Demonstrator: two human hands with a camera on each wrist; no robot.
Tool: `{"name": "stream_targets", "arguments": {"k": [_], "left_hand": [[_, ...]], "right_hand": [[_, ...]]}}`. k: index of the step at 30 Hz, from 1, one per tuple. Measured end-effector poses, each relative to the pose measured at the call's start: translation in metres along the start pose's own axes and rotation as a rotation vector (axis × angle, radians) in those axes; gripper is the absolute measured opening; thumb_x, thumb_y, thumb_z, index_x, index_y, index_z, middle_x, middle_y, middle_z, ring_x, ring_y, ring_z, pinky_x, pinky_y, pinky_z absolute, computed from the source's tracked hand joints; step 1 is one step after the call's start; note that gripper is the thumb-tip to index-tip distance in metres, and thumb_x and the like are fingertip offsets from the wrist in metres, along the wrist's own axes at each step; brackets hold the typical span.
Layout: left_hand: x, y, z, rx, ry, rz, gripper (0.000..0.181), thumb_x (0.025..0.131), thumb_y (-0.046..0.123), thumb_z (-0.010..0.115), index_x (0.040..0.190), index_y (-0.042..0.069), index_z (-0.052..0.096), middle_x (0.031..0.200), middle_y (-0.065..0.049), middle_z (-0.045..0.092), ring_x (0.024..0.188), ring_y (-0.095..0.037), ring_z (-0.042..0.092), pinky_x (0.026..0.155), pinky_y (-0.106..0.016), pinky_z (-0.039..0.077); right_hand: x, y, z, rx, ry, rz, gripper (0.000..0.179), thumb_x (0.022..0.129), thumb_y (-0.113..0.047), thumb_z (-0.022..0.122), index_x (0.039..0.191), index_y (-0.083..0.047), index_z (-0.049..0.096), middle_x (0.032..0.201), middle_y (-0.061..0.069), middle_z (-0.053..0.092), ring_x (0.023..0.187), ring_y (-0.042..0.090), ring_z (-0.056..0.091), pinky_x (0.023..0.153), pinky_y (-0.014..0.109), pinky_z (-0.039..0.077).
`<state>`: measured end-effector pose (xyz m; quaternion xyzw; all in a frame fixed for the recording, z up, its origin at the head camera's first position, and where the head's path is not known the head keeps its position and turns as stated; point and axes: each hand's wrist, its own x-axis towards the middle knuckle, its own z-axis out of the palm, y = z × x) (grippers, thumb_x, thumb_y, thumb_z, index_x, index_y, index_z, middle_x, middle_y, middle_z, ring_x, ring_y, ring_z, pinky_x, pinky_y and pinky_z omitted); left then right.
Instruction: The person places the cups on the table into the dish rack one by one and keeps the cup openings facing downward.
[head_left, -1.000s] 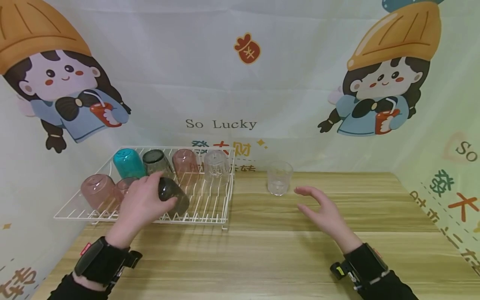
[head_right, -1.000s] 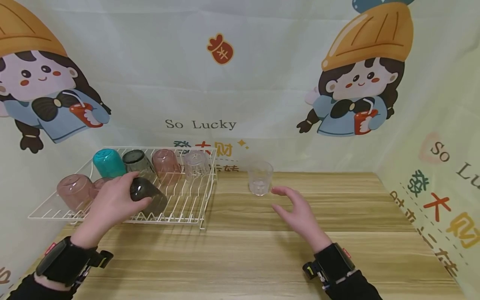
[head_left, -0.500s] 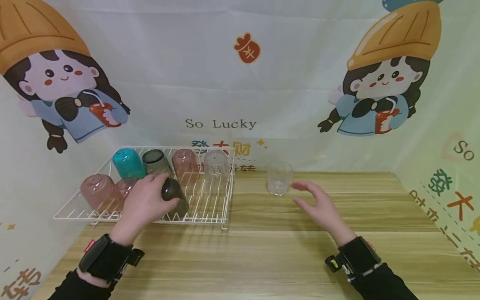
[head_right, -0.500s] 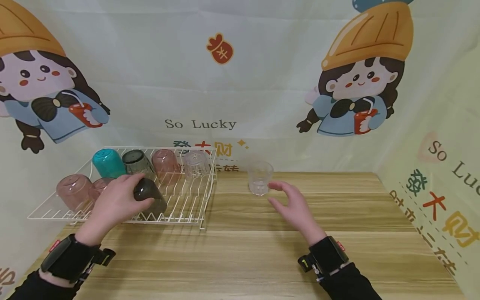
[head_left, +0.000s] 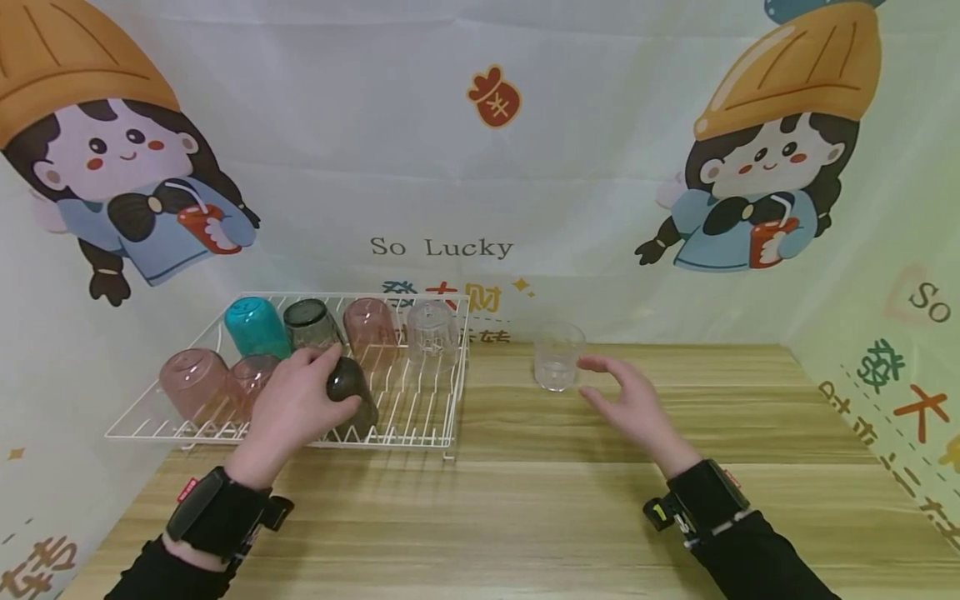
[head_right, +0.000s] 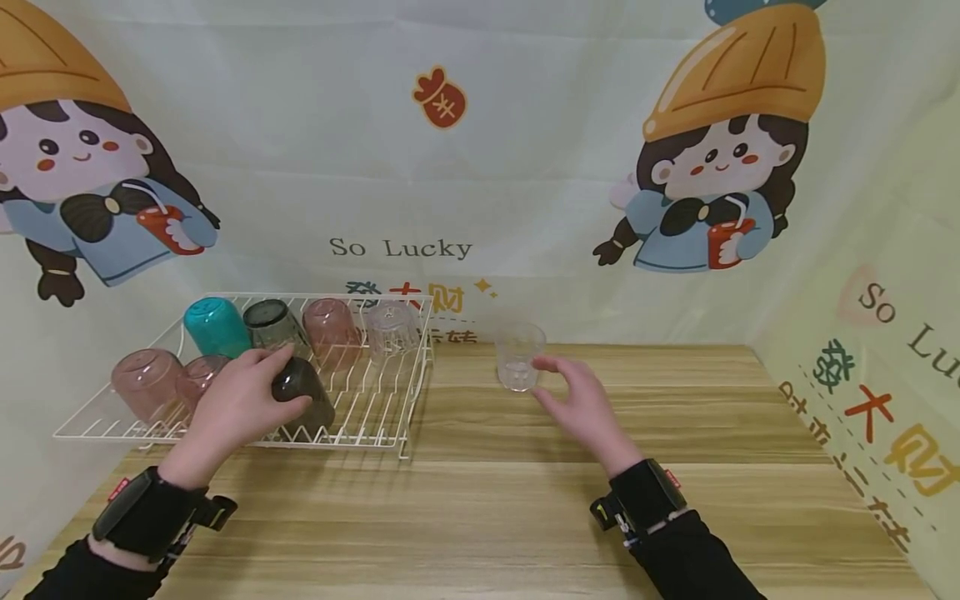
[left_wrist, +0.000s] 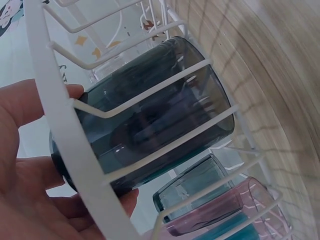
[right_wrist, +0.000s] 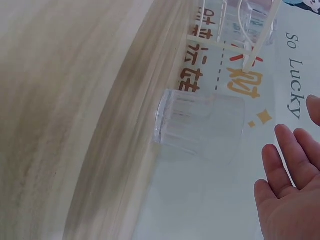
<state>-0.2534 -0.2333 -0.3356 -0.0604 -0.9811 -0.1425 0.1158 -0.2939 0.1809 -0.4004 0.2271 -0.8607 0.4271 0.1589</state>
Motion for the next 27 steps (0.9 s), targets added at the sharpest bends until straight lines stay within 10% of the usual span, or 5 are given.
{"name": "stream_targets", "arguments": {"k": [15, 27], "left_hand": [[-0.004, -0.001, 0.008, -0.008, 0.053, 0.013, 0.084, 0.082, 0.032, 0.076, 0.147, -0.007, 0.039, 0.134, -0.036, 0.045, 0.12, -0.054, 0.042, 0.087, -0.068, 0.045], [-0.016, 0.01, 0.009, -0.11, 0.336, 0.139, 0.088, 0.077, 0.026, 0.082, 0.146, -0.008, 0.038, 0.143, -0.034, 0.038, 0.129, -0.053, 0.036, 0.1, -0.069, 0.034]], "right_hand": [[0.008, 0.006, -0.002, -0.026, -0.019, -0.026, 0.039, 0.091, 0.0, 0.068, 0.127, 0.008, 0.057, 0.125, 0.024, 0.062, 0.121, 0.042, 0.053, 0.106, 0.056, 0.038], [0.015, 0.005, 0.0, -0.135, -0.004, -0.024, 0.043, 0.09, -0.005, 0.07, 0.13, 0.007, 0.056, 0.129, 0.024, 0.06, 0.123, 0.041, 0.051, 0.107, 0.054, 0.036]]}}
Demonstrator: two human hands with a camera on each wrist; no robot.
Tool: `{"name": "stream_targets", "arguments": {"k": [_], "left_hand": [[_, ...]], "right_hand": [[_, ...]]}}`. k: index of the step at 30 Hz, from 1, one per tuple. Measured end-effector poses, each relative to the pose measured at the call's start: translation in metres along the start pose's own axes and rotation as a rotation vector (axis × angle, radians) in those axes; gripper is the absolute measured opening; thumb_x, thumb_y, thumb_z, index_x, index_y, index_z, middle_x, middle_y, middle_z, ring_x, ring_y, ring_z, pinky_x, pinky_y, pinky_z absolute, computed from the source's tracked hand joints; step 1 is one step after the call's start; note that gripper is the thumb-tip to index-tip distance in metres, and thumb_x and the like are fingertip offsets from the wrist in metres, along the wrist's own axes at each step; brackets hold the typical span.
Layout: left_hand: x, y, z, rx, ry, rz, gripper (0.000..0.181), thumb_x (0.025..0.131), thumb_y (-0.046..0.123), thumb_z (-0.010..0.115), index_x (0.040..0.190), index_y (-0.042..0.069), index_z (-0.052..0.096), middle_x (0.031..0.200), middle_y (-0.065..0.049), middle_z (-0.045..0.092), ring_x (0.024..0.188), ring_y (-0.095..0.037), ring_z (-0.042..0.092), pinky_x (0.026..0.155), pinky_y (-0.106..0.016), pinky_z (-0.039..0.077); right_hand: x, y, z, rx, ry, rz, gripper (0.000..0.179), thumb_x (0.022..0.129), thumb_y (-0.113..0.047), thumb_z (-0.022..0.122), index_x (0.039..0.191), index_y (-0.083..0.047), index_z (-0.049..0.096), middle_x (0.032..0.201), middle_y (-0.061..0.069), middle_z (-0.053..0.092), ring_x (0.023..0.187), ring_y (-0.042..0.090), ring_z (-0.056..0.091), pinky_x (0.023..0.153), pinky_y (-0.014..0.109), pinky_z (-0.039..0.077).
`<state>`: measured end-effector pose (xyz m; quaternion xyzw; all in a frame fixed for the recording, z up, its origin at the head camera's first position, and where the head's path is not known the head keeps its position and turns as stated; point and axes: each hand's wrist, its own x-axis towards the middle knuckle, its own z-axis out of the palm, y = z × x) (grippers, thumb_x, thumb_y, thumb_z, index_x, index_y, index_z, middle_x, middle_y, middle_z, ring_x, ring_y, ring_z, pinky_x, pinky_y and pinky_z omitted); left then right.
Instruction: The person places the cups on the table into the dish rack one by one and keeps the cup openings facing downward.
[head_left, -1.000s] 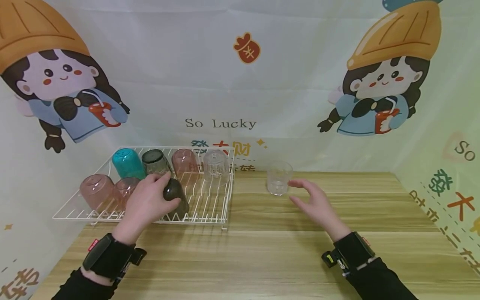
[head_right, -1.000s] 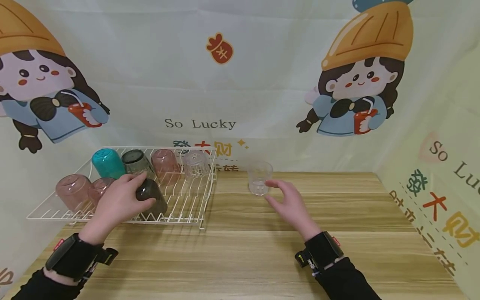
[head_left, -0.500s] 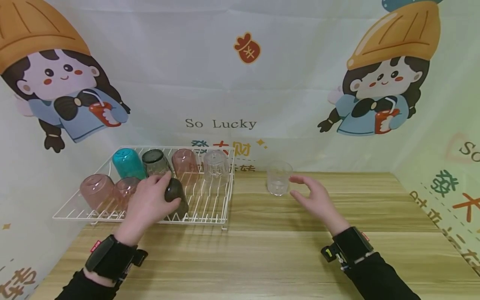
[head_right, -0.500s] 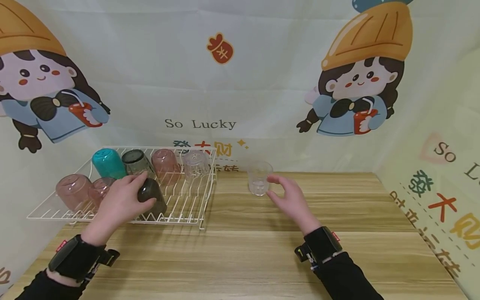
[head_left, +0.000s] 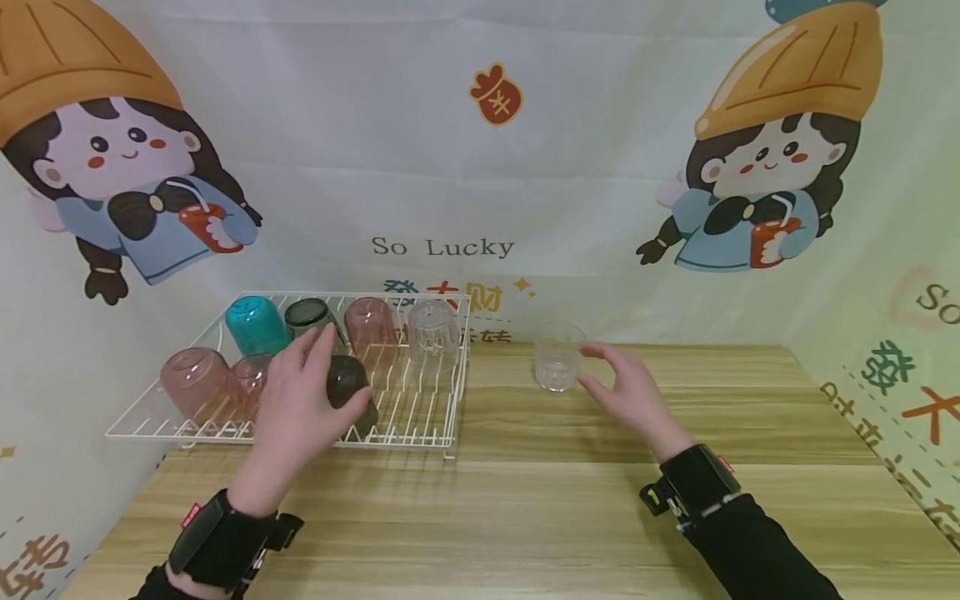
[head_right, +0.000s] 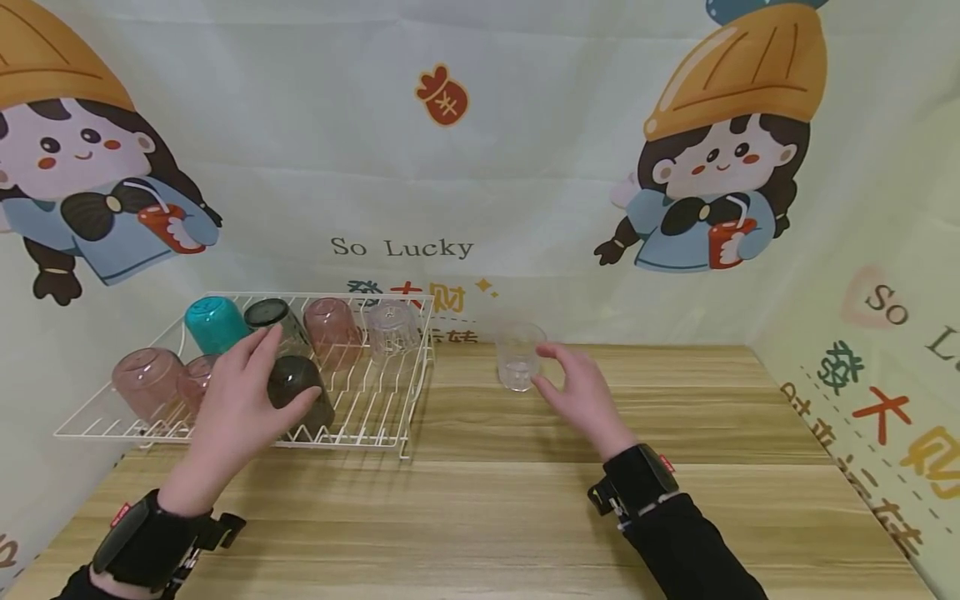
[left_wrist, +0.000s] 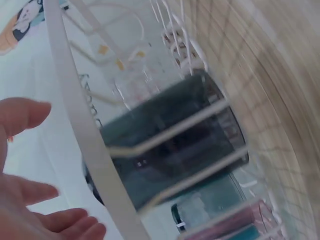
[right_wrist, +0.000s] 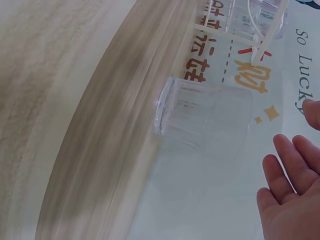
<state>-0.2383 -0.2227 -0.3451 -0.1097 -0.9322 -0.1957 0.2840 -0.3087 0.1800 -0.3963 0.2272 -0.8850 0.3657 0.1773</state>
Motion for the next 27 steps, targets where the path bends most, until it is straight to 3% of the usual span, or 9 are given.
{"name": "stream_targets", "arguments": {"k": [5, 11, 18, 27], "left_hand": [[-0.006, 0.01, 0.005, -0.046, 0.142, 0.112, 0.086, 0.074, 0.02, 0.082, 0.144, -0.008, 0.041, 0.142, -0.033, 0.041, 0.127, -0.051, 0.039, 0.1, -0.065, 0.036], [-0.008, 0.017, 0.012, -0.071, 0.215, 0.226, 0.085, 0.073, 0.019, 0.081, 0.145, -0.006, 0.043, 0.139, -0.03, 0.046, 0.125, -0.048, 0.044, 0.101, -0.06, 0.037], [-0.011, 0.026, 0.016, -0.124, 0.214, 0.261, 0.089, 0.073, 0.02, 0.082, 0.148, -0.004, 0.039, 0.142, -0.028, 0.045, 0.126, -0.047, 0.043, 0.102, -0.06, 0.036], [-0.014, 0.037, 0.022, -0.161, 0.165, 0.245, 0.091, 0.073, 0.02, 0.084, 0.148, -0.004, 0.039, 0.143, -0.026, 0.045, 0.129, -0.045, 0.041, 0.105, -0.059, 0.034]], "right_hand": [[0.004, 0.0, 0.003, -0.021, 0.013, -0.004, 0.045, 0.09, -0.007, 0.07, 0.13, 0.007, 0.056, 0.13, 0.024, 0.059, 0.123, 0.042, 0.05, 0.108, 0.054, 0.035], [0.007, 0.0, 0.006, -0.039, 0.034, -0.012, 0.044, 0.089, -0.006, 0.071, 0.129, 0.008, 0.056, 0.129, 0.025, 0.059, 0.122, 0.042, 0.049, 0.107, 0.054, 0.035], [0.009, 0.0, 0.009, -0.092, 0.053, -0.035, 0.046, 0.087, -0.006, 0.072, 0.128, 0.008, 0.057, 0.128, 0.025, 0.06, 0.121, 0.042, 0.05, 0.107, 0.053, 0.036], [0.013, 0.001, 0.014, -0.141, 0.044, -0.048, 0.049, 0.086, -0.007, 0.075, 0.128, 0.01, 0.057, 0.128, 0.026, 0.06, 0.121, 0.043, 0.05, 0.108, 0.052, 0.036]]}}
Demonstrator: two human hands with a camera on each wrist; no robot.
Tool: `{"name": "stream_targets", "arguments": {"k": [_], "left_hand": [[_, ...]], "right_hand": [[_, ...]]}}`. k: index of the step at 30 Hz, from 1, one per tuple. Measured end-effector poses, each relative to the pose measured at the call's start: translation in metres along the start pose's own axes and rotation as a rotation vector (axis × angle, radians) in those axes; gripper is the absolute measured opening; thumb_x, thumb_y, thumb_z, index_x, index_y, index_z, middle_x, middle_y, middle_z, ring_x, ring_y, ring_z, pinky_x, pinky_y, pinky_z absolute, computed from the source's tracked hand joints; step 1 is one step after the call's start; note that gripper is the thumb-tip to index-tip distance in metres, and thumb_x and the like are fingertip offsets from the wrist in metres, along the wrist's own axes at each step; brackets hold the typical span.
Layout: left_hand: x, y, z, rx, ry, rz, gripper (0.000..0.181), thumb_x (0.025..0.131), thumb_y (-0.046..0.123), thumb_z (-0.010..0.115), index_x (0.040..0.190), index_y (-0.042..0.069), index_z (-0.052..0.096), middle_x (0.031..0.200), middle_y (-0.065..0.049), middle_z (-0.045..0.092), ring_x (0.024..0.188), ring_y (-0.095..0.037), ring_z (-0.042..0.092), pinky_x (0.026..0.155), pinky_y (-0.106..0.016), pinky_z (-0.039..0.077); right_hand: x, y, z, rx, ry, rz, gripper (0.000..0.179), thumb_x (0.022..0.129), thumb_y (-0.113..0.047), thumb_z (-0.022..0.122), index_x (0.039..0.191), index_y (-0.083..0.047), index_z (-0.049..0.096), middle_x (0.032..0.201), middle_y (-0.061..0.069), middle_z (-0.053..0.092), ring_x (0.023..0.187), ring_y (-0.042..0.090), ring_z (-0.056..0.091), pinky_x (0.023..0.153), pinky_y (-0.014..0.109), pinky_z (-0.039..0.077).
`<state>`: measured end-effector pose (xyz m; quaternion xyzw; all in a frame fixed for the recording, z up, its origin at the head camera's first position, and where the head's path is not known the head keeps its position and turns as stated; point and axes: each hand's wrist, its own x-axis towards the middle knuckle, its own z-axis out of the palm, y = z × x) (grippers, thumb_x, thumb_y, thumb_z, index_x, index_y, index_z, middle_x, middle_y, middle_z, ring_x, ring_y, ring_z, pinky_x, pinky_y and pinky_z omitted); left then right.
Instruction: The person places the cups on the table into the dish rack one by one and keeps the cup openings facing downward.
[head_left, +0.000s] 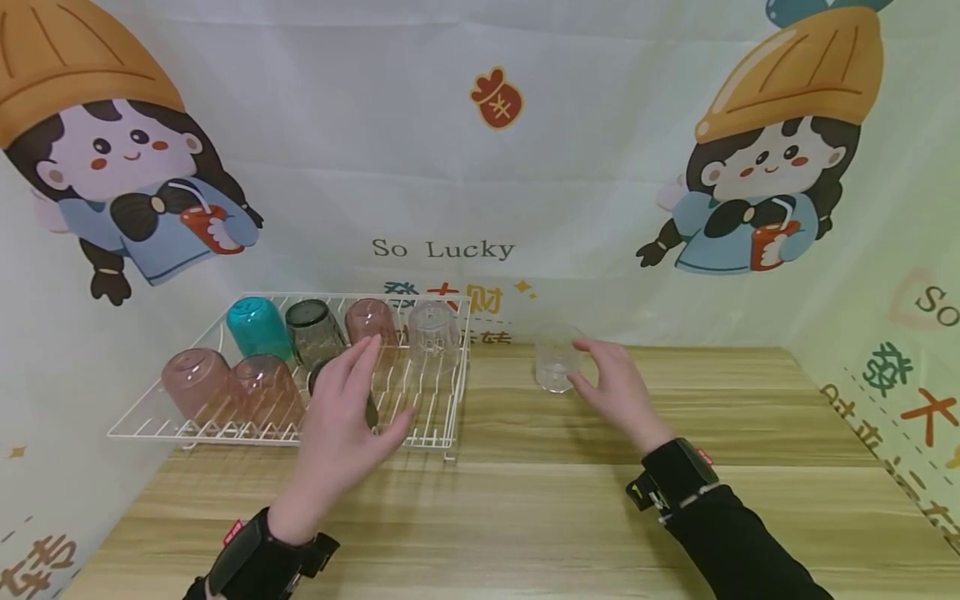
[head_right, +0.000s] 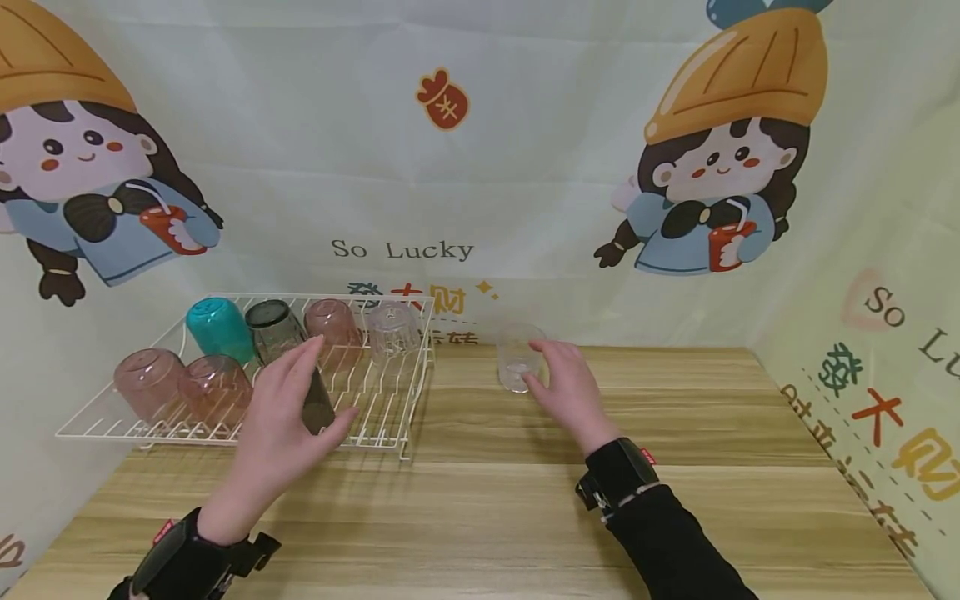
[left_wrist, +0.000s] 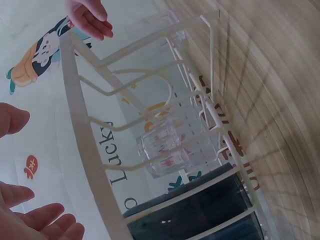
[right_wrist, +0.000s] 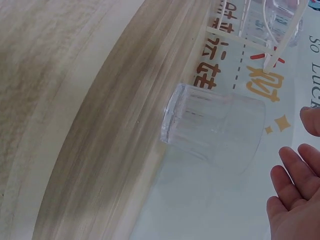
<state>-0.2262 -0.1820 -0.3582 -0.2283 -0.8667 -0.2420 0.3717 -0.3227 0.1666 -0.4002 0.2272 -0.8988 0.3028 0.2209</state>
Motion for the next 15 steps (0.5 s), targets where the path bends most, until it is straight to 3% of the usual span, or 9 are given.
{"name": "stream_targets", "arguments": {"k": [15], "left_hand": [[-0.003, 0.012, 0.013, -0.04, -0.045, 0.01, 0.093, 0.07, 0.019, 0.086, 0.147, -0.004, 0.04, 0.143, -0.024, 0.045, 0.13, -0.044, 0.041, 0.109, -0.056, 0.033]], "right_hand": [[0.005, 0.002, 0.007, -0.08, -0.061, 0.02, 0.053, 0.088, -0.01, 0.073, 0.134, 0.007, 0.053, 0.132, 0.026, 0.057, 0.125, 0.042, 0.048, 0.108, 0.052, 0.037]]}}
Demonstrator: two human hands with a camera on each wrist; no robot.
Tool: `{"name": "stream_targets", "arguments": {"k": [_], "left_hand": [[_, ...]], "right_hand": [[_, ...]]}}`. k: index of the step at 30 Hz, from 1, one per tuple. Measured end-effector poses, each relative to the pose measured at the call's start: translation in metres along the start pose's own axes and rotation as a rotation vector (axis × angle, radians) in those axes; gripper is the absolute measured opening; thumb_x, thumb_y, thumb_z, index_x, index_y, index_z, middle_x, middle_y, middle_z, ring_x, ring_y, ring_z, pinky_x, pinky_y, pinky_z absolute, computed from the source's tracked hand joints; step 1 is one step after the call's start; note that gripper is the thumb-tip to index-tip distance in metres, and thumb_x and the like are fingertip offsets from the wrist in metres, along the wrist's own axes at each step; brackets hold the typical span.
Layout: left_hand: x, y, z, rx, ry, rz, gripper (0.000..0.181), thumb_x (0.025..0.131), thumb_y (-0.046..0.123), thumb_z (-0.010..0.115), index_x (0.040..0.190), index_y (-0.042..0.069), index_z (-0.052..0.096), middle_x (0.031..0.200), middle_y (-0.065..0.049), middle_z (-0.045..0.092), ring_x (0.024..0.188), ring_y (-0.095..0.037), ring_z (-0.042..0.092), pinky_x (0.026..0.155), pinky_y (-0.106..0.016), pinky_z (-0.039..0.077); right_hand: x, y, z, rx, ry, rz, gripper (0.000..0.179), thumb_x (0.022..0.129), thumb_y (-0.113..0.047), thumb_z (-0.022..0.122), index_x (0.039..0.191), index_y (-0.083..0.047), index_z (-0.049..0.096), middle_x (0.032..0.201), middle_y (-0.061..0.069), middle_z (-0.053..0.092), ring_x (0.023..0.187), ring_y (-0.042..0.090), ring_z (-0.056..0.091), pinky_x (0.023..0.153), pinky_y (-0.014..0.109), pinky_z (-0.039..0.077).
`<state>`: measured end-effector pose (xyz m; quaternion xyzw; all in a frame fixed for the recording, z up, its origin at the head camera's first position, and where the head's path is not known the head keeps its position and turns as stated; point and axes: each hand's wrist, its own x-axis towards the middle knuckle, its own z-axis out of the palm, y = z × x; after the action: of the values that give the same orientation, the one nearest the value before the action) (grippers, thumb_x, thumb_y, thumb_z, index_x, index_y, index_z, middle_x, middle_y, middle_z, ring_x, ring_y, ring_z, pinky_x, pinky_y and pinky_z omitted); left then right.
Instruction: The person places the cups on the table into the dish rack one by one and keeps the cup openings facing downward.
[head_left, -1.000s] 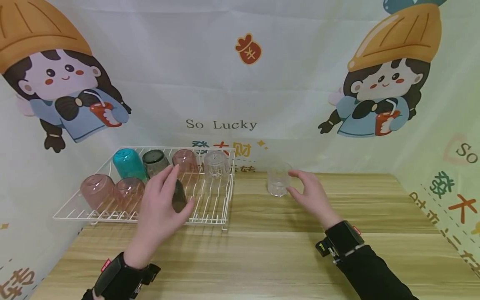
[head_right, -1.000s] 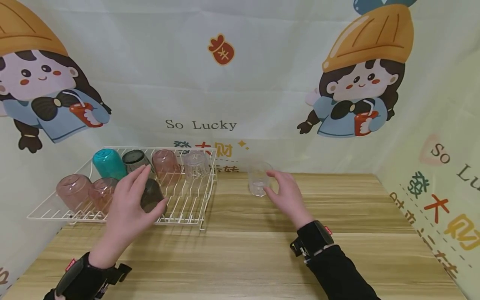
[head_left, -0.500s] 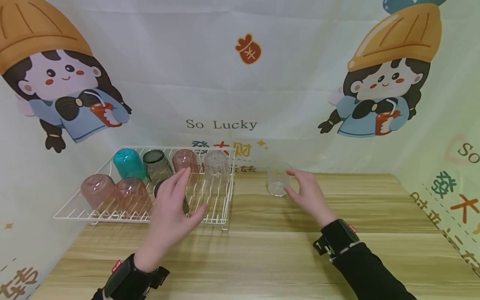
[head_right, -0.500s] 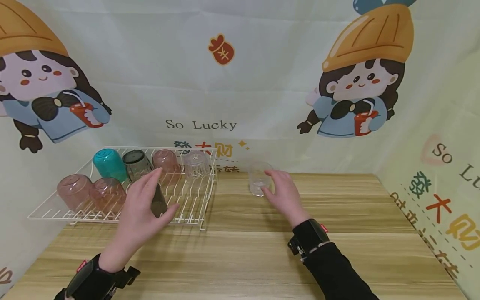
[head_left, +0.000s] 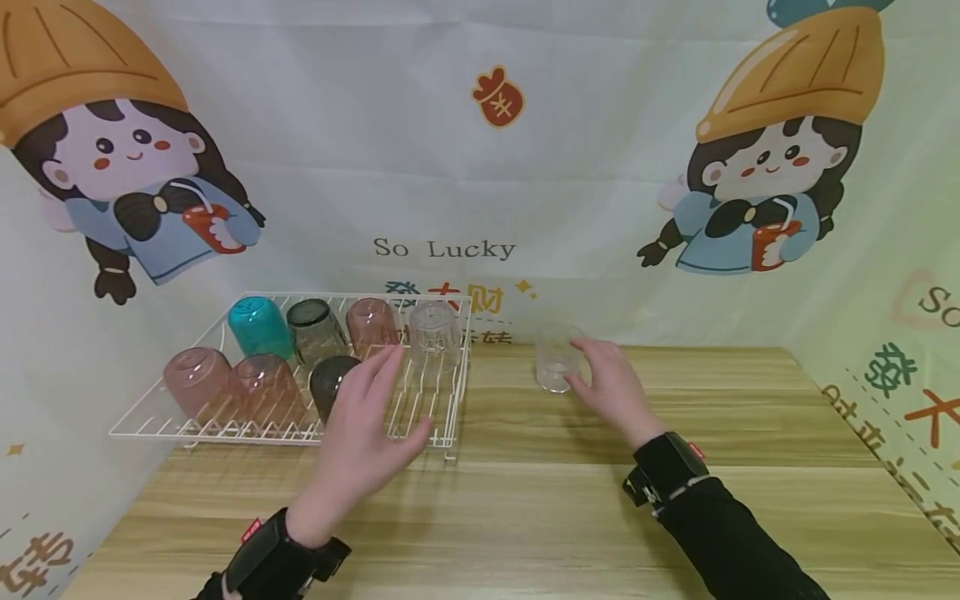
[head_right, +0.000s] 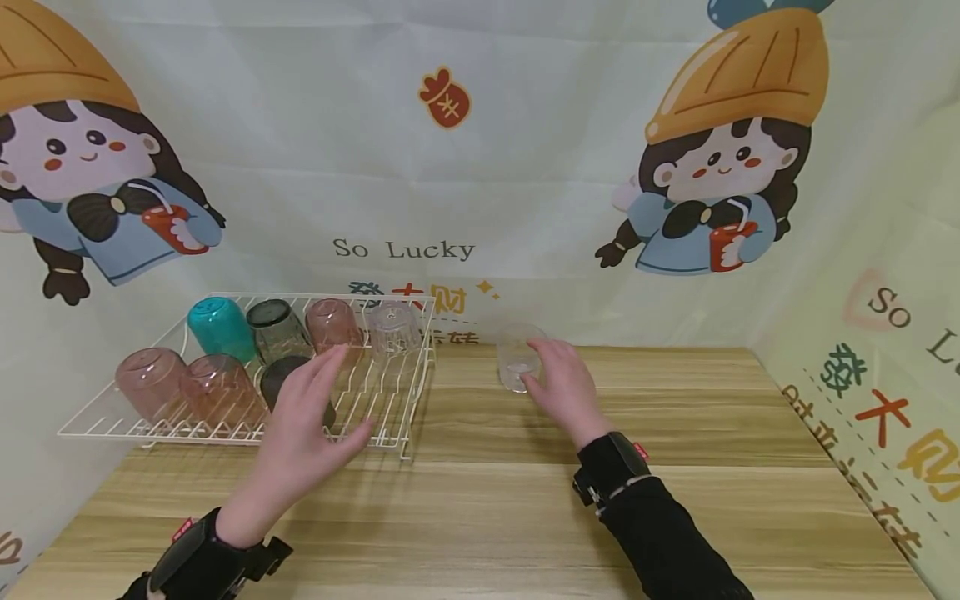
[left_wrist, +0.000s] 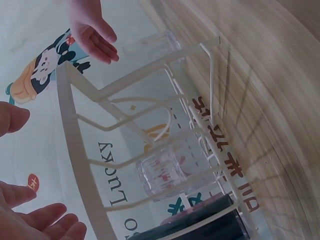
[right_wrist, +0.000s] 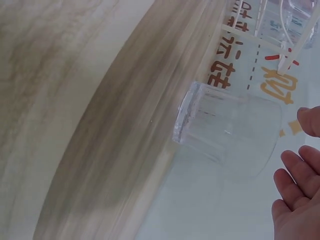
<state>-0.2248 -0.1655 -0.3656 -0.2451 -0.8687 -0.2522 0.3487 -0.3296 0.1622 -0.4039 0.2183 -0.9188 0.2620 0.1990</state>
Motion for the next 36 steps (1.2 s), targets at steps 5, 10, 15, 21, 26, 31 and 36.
{"name": "stream_targets", "arguments": {"k": [5, 10, 15, 21, 26, 31, 36], "left_hand": [[0.001, 0.005, 0.006, -0.026, -0.022, -0.008, 0.095, 0.069, 0.019, 0.088, 0.147, -0.003, 0.04, 0.144, -0.023, 0.045, 0.13, -0.042, 0.041, 0.108, -0.055, 0.034], [0.004, 0.009, 0.012, -0.038, -0.022, 0.014, 0.095, 0.069, 0.021, 0.089, 0.147, -0.003, 0.041, 0.142, -0.024, 0.046, 0.13, -0.041, 0.042, 0.108, -0.054, 0.035], [0.005, 0.012, 0.019, -0.039, -0.023, 0.024, 0.094, 0.067, 0.022, 0.089, 0.145, -0.004, 0.042, 0.142, -0.025, 0.046, 0.128, -0.041, 0.044, 0.107, -0.054, 0.037], [0.003, 0.015, 0.025, -0.048, -0.043, 0.018, 0.096, 0.068, 0.025, 0.09, 0.146, -0.002, 0.041, 0.143, -0.023, 0.046, 0.13, -0.04, 0.043, 0.107, -0.055, 0.037], [0.002, 0.015, 0.029, -0.072, -0.039, 0.028, 0.096, 0.068, 0.023, 0.089, 0.147, -0.002, 0.041, 0.143, -0.022, 0.046, 0.129, -0.039, 0.043, 0.107, -0.055, 0.038], [0.003, 0.017, 0.032, -0.077, -0.031, 0.04, 0.097, 0.067, 0.023, 0.09, 0.147, -0.002, 0.041, 0.143, -0.022, 0.046, 0.129, -0.039, 0.044, 0.108, -0.054, 0.037], [0.002, 0.019, 0.034, -0.078, -0.041, 0.034, 0.098, 0.067, 0.024, 0.09, 0.147, -0.002, 0.04, 0.143, -0.023, 0.045, 0.131, -0.039, 0.043, 0.11, -0.054, 0.034]], "right_hand": [[0.003, -0.001, 0.002, -0.012, -0.009, -0.008, 0.054, 0.087, -0.01, 0.074, 0.134, 0.007, 0.053, 0.132, 0.026, 0.057, 0.125, 0.042, 0.048, 0.108, 0.052, 0.037], [0.004, 0.001, 0.006, -0.033, -0.011, -0.033, 0.055, 0.086, -0.009, 0.075, 0.133, 0.007, 0.053, 0.132, 0.026, 0.057, 0.124, 0.042, 0.049, 0.108, 0.052, 0.037], [0.004, 0.004, 0.012, -0.062, 0.013, -0.067, 0.052, 0.086, -0.008, 0.075, 0.131, 0.007, 0.054, 0.13, 0.025, 0.058, 0.122, 0.042, 0.05, 0.106, 0.051, 0.04], [0.008, 0.004, 0.014, -0.107, 0.014, -0.092, 0.051, 0.086, -0.008, 0.075, 0.13, 0.006, 0.056, 0.128, 0.024, 0.059, 0.121, 0.041, 0.051, 0.106, 0.05, 0.04], [0.011, 0.005, 0.019, -0.13, 0.007, -0.114, 0.05, 0.085, -0.007, 0.075, 0.129, 0.007, 0.056, 0.127, 0.024, 0.06, 0.121, 0.04, 0.052, 0.108, 0.05, 0.038], [0.012, 0.002, 0.023, -0.154, 0.009, -0.127, 0.049, 0.084, -0.006, 0.075, 0.128, 0.008, 0.057, 0.126, 0.024, 0.06, 0.121, 0.04, 0.053, 0.108, 0.049, 0.039], [0.012, 0.0, 0.027, -0.194, -0.013, -0.122, 0.048, 0.085, -0.005, 0.075, 0.128, 0.007, 0.057, 0.126, 0.023, 0.061, 0.119, 0.038, 0.054, 0.105, 0.047, 0.043]]}}
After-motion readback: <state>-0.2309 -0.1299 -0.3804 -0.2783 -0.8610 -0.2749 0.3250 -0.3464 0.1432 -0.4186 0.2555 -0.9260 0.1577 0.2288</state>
